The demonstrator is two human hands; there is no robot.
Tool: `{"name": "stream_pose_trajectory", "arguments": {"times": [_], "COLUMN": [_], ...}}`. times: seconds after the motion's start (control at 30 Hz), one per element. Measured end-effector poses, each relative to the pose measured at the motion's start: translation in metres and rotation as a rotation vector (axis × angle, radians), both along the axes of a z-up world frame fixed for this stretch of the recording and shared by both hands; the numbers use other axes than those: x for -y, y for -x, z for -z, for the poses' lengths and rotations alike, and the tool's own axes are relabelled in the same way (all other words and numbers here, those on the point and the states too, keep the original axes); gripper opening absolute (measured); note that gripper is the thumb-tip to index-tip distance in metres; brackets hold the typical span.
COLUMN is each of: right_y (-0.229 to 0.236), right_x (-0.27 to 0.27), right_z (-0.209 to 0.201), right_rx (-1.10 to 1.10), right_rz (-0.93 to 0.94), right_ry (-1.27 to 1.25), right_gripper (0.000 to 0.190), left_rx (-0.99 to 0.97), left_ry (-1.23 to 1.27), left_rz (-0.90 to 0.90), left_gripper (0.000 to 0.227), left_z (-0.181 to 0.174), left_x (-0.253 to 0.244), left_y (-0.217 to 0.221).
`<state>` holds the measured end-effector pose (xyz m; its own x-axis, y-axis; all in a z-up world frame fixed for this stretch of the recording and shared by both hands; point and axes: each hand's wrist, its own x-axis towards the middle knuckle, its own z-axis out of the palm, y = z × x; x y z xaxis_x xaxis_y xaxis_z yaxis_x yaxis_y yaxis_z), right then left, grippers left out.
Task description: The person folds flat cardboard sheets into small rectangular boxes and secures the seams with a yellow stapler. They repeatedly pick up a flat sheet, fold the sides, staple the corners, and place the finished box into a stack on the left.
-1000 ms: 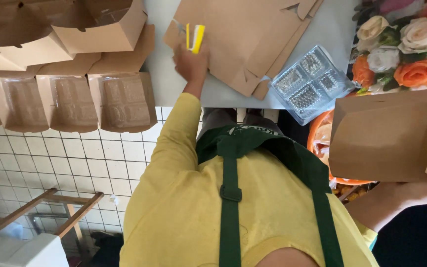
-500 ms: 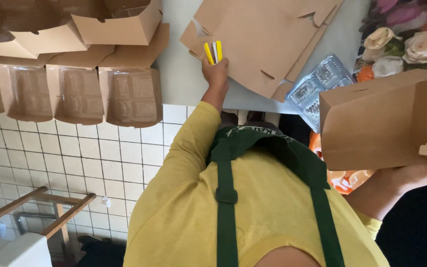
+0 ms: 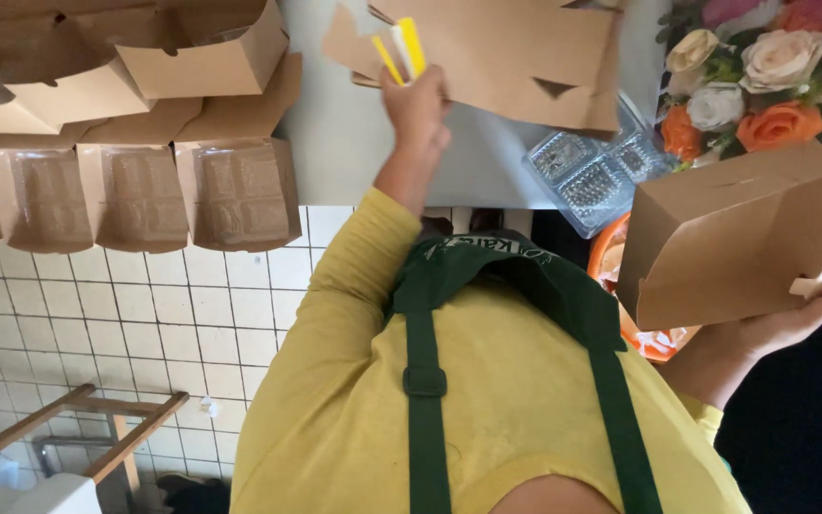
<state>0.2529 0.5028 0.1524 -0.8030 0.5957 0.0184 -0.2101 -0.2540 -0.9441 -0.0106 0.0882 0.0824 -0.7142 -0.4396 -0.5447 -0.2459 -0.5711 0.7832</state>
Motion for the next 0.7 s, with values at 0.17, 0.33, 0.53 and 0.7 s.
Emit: {"name": "stream_pose_trajectory", "arguments": {"times": [0.17, 0.33, 0.53, 0.7], "right_y": [0.006, 0.016, 0.077, 0.174], "right_x": [0.049, -0.033, 0.031, 0.1], "right_z": [-0.067, -0.003, -0.074, -0.079], "right_rx": [0.1, -0.051, 0.041, 0.044], "right_rz": [-0.097, -0.123, -0.284, -0.636], "right_ry": [0.178, 0.03, -0.162, -0.365], "right_gripper": [0.076, 0.075, 0.07, 0.054], "left_rx": [0.008, 0.107, 0.202, 0.103], "left_ry": [-0.147, -0.216, -0.326, -0.072], "left_rz": [0.164, 0.21, 0.526, 0.499], "left_gripper": [0.045, 0.041, 0.047, 0.042], "left_z": [0.006, 0.062, 0.073, 0.086], "left_x": [-0.142, -0.173, -0.107, -0.007], "left_y": [-0.043, -0.069, -0.11, -0.193]}}
